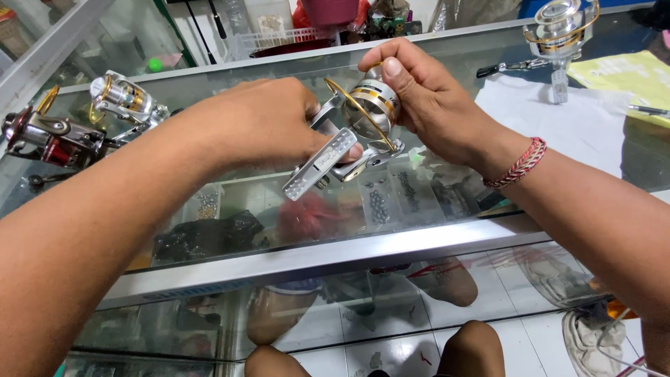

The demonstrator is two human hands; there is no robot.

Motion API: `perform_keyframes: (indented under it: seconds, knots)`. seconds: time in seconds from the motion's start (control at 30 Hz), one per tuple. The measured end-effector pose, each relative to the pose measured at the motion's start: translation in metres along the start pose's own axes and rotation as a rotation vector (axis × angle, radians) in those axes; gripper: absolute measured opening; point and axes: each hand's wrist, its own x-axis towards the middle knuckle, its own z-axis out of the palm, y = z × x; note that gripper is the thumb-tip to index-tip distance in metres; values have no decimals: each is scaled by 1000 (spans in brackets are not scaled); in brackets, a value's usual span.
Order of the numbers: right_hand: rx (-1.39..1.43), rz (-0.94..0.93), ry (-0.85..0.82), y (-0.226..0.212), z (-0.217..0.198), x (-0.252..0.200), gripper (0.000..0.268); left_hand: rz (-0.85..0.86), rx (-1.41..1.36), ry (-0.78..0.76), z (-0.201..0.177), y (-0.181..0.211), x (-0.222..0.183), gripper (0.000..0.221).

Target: Disassembling and reassembling a spinning fishing reel on a glass counter to perform maintenance or repair.

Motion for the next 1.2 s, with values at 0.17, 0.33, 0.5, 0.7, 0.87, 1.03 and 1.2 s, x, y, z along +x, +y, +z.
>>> perform_keyframes:
  seconds: [0.17,0.33,0.5,0.7,0.87,1.03,1.2]
  knots:
    - [-38,25,8,4,-1,1,33,22,18,18,5,-5,9,65]
    - [-43,-86,-3,-1,-1,0,31,0,13,34,4,-1,2,62]
    - [-685,-479,-27,-27,-4,-12,31,186,-49,227,20,-15,13,53]
    - [-685,-607,-296,-45,-20,-16,50,438,0,568,52,-56,49,71]
    - [-892,-682,-232,-31,-15,-12,62,651,6,665,70,-76,65,76]
    - [-1047,-651,-173,-33,1,-16,64,726,-82,580,74,-82,68,78]
    - [-1025,-649,-167,-34,8,-17,47,766,-121,533,75,-86,72,78]
